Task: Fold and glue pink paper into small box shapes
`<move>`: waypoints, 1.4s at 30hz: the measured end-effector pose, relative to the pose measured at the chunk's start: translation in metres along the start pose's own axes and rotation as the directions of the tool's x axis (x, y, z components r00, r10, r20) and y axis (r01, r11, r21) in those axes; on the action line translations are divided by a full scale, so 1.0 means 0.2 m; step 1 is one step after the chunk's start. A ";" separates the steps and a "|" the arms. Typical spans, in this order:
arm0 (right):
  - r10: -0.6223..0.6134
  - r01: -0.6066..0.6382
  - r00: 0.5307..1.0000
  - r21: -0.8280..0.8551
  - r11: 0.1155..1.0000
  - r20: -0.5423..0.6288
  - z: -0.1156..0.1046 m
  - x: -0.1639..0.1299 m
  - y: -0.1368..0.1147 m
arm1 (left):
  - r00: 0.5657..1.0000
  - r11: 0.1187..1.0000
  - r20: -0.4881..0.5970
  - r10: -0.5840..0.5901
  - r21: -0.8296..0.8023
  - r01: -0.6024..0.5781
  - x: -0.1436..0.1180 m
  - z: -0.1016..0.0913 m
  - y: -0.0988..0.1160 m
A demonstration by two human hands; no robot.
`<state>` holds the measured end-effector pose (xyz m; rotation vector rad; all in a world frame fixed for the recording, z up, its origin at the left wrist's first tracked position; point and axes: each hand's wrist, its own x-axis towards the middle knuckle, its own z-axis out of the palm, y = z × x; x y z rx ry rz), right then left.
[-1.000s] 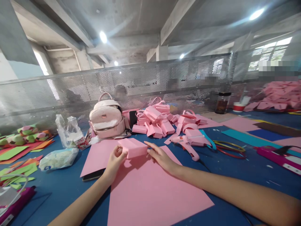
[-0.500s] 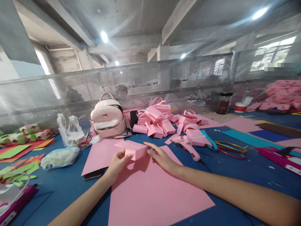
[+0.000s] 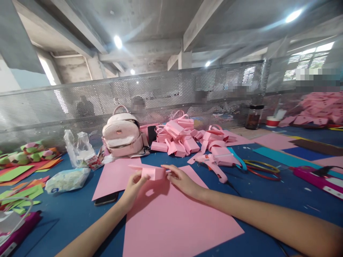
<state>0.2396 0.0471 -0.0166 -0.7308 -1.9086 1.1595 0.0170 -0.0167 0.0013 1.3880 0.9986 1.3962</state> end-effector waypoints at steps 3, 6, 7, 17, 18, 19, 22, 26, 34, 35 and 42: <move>-0.006 0.006 1.000 -0.007 1.000 -0.002 0.00 0.00 0.00 | 1.000 1.000 -0.004 0.007 0.003 -0.007 0.00 0.00 -0.01; -0.009 0.009 1.000 -0.013 1.000 -0.006 0.00 0.00 0.00 | 1.000 1.000 -0.013 0.025 0.009 -0.024 0.00 0.01 0.00; -0.010 0.010 1.000 -0.015 1.000 -0.006 0.00 0.00 0.00 | 0.999 0.999 -0.013 0.030 0.011 -0.030 0.00 0.01 0.00; -0.027 0.028 1.000 -0.019 0.999 0.012 0.00 0.00 0.00 | 0.999 1.000 0.028 0.017 0.003 -0.017 0.00 0.01 0.01; -0.030 0.030 0.999 -0.018 0.999 0.014 0.00 0.00 0.00 | 0.999 1.000 0.039 0.009 0.005 -0.009 0.00 0.01 0.01; -0.032 0.032 0.999 -0.017 0.999 0.016 0.00 0.00 0.00 | 0.999 1.000 0.050 0.002 0.008 -0.002 0.00 0.01 0.02; -0.036 0.037 0.999 -0.014 0.999 0.015 0.00 0.00 0.00 | 0.997 1.000 0.071 -0.020 0.020 0.018 -0.01 0.02 0.03; -0.037 0.037 0.999 -0.007 0.999 0.020 0.00 0.00 0.01 | 0.996 0.999 0.079 -0.036 0.037 0.033 -0.01 0.02 0.04; -0.027 0.027 0.999 -0.009 1.000 0.024 0.00 0.00 0.00 | 0.998 1.000 0.055 0.002 0.013 -0.002 -0.01 0.01 0.01; -0.025 0.025 0.999 -0.008 1.000 0.024 0.00 0.00 0.00 | 0.999 1.000 0.040 0.011 0.009 -0.011 0.00 0.01 0.00; -0.015 0.016 1.000 -0.008 1.000 0.027 0.00 -0.01 -0.02 | 0.998 1.000 0.061 0.001 0.001 -0.001 0.00 0.01 0.01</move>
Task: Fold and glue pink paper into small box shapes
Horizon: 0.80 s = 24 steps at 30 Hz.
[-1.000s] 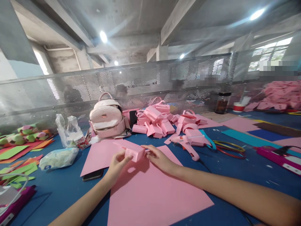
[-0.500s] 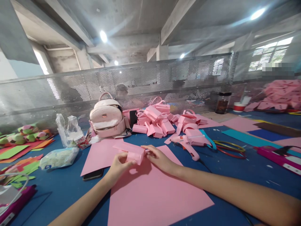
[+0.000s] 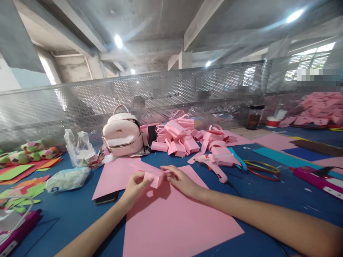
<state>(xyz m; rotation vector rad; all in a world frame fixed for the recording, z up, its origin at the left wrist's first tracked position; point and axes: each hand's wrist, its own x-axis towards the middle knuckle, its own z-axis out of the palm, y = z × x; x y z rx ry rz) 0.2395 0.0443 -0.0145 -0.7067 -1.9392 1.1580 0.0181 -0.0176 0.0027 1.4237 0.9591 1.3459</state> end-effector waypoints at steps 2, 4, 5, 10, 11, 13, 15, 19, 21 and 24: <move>0.003 -0.003 1.000 0.002 1.000 -0.003 0.00 0.00 0.00 | 1.000 1.000 -0.001 -0.010 0.001 0.010 0.00 0.00 0.01; 0.008 -0.008 1.000 0.006 1.000 -0.009 0.00 0.00 0.01 | 1.000 1.000 -0.005 -0.019 -0.004 0.019 -0.01 0.01 0.01; 0.011 -0.011 1.000 0.011 1.000 -0.012 0.00 0.00 0.01 | 1.000 1.000 -0.005 -0.025 -0.010 0.025 -0.01 0.01 0.01; 0.021 -0.020 1.000 0.048 0.999 -0.012 0.00 0.01 0.03 | 0.998 0.998 0.001 -0.060 -0.033 0.060 -0.01 0.01 0.00; 0.021 -0.020 1.000 0.056 0.998 -0.010 0.00 0.00 0.04 | 0.998 0.997 0.002 -0.063 -0.033 0.063 -0.01 0.01 0.01; 0.024 -0.023 1.000 0.067 0.997 -0.008 0.00 0.00 0.03 | 0.998 0.997 0.009 -0.065 -0.037 0.065 -0.01 0.02 0.01; 0.030 -0.029 1.000 0.073 0.997 -0.007 0.00 0.00 0.03 | 0.998 0.997 0.024 -0.063 -0.049 0.064 -0.01 0.02 0.01; 0.038 -0.038 0.999 0.077 0.996 -0.004 0.00 0.00 0.02 | 0.998 0.996 0.048 -0.044 -0.076 0.047 0.00 0.02 0.03; 0.043 -0.042 0.999 0.078 0.996 -0.002 0.00 0.00 0.02 | 0.998 0.996 0.058 -0.035 -0.083 0.040 0.00 0.03 0.04; 0.049 -0.049 0.999 0.072 0.996 -0.004 0.01 0.00 0.02 | 0.998 0.996 0.059 -0.022 -0.090 0.027 -0.01 0.02 0.04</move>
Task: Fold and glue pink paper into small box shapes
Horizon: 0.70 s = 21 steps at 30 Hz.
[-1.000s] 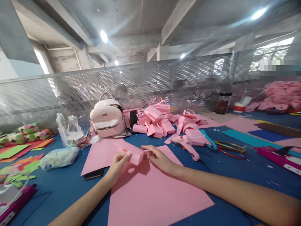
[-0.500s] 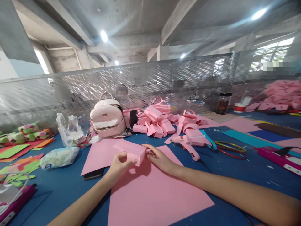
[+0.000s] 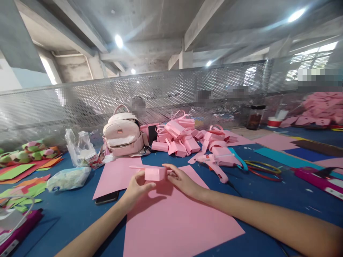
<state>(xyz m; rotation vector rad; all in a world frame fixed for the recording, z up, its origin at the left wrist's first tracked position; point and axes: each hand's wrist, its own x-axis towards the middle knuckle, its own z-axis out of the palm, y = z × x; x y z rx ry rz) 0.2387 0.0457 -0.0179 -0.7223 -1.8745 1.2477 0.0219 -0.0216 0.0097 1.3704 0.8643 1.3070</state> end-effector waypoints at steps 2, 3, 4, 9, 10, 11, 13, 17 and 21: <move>0.001 -0.001 1.000 -0.007 1.000 -0.004 0.00 0.00 0.00 | 1.000 1.000 -0.004 0.002 -0.003 -0.002 0.00 -0.01 -0.01; 0.001 -0.001 1.000 -0.010 1.000 -0.005 0.00 0.00 0.00 | 1.000 1.000 -0.006 0.002 -0.003 -0.002 -0.01 -0.01 -0.01; 0.001 -0.001 1.000 -0.013 1.000 -0.006 0.00 0.00 0.00 | 1.000 1.000 -0.008 0.001 -0.005 -0.001 -0.01 -0.02 -0.02; -0.010 0.010 1.000 -0.011 1.000 0.002 0.00 -0.01 -0.01 | 1.000 0.999 -0.010 -0.013 -0.033 0.012 0.00 -0.02 -0.04; -0.012 0.012 1.000 -0.009 1.000 0.005 -0.01 -0.01 -0.01 | 1.000 0.999 -0.006 -0.020 -0.043 0.020 -0.01 -0.02 -0.04; -0.014 0.014 1.000 -0.008 1.000 0.006 -0.01 -0.01 -0.01 | 1.000 0.998 -0.003 -0.028 -0.052 0.028 -0.01 -0.02 -0.04; -0.017 0.017 1.000 -0.007 1.000 0.006 0.00 -0.01 -0.01 | 0.999 0.997 0.001 -0.041 -0.069 0.041 -0.01 -0.01 -0.03; -0.014 0.013 1.000 -0.014 1.000 -0.004 0.00 -0.01 -0.01 | 0.998 0.994 -0.017 -0.055 -0.097 0.053 -0.01 0.00 -0.02; -0.005 0.005 1.000 -0.029 1.000 -0.012 0.00 -0.01 -0.01 | 0.996 0.989 -0.053 -0.067 -0.133 0.060 0.00 0.00 -0.01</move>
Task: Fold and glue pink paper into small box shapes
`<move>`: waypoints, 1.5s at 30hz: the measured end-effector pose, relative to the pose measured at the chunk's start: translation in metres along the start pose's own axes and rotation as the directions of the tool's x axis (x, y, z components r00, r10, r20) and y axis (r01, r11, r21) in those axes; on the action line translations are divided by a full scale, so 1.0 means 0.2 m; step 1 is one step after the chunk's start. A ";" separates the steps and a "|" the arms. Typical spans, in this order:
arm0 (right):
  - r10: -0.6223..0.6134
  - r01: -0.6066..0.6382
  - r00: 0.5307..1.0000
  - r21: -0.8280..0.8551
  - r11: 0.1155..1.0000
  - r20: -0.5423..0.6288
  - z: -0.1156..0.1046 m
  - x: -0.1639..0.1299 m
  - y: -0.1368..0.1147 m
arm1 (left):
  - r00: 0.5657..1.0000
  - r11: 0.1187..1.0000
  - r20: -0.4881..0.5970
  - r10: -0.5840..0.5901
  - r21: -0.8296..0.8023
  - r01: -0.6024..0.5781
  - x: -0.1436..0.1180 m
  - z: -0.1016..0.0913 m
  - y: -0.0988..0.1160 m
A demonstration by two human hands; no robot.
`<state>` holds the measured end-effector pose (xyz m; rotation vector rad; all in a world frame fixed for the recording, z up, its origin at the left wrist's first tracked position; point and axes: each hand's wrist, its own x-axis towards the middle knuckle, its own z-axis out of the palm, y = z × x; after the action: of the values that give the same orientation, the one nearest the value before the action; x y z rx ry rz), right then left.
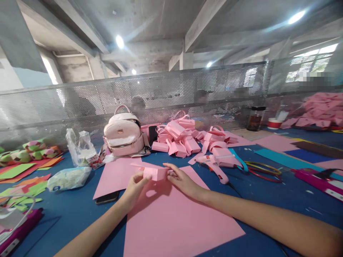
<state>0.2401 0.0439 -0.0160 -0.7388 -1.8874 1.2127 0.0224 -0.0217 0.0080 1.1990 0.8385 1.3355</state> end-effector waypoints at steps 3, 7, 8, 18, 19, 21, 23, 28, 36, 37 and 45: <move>0.000 0.000 1.000 -0.014 1.000 -0.006 0.00 0.00 0.00 | 1.000 0.999 -0.028 -0.012 -0.036 0.011 0.01 0.00 0.00; -0.002 0.002 1.000 -0.023 1.000 -0.009 0.00 0.00 0.01 | 0.997 0.996 -0.062 -0.050 -0.074 0.045 0.02 -0.02 -0.02; -0.003 0.003 1.000 -0.024 1.000 -0.010 0.00 0.00 0.01 | 0.996 0.995 -0.065 -0.055 -0.082 0.049 0.02 -0.02 -0.02; -0.002 0.001 1.000 -0.034 0.999 -0.014 0.00 0.01 0.00 | 0.993 0.985 -0.036 -0.115 -0.135 0.109 0.00 0.00 0.01; 0.000 -0.001 1.000 -0.035 0.999 -0.014 0.00 0.00 0.00 | 0.992 0.984 -0.032 -0.121 -0.136 0.116 0.00 0.01 0.02; 0.004 -0.004 1.000 -0.038 0.999 -0.017 0.00 0.00 0.00 | 0.991 0.984 -0.035 -0.127 -0.129 0.122 0.00 0.02 0.03; 0.006 -0.006 1.000 -0.040 0.999 -0.019 0.00 0.00 0.00 | 0.992 0.988 -0.052 -0.114 -0.112 0.108 0.00 0.02 0.03; 0.001 -0.002 1.000 -0.046 0.999 -0.027 0.00 0.00 -0.01 | 0.995 0.999 -0.098 -0.007 -0.032 0.004 0.00 0.01 0.01; -0.022 0.017 0.998 -0.073 0.997 -0.063 0.00 0.00 -0.03 | 0.995 0.997 -0.095 0.020 0.080 -0.012 0.00 0.00 -0.02; -0.030 0.024 0.997 -0.080 0.996 -0.075 0.00 0.00 -0.03 | 0.995 0.996 -0.101 0.023 0.092 -0.014 0.00 0.01 -0.02; -0.116 0.086 0.978 -0.174 0.981 -0.172 0.01 -0.01 -0.02 | 0.970 0.979 -0.187 0.155 0.162 -0.125 0.05 0.00 -0.01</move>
<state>0.2404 0.0391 -0.0126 -0.8028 -1.8650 0.9012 0.0240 -0.0123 0.0073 1.2746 1.0267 1.5497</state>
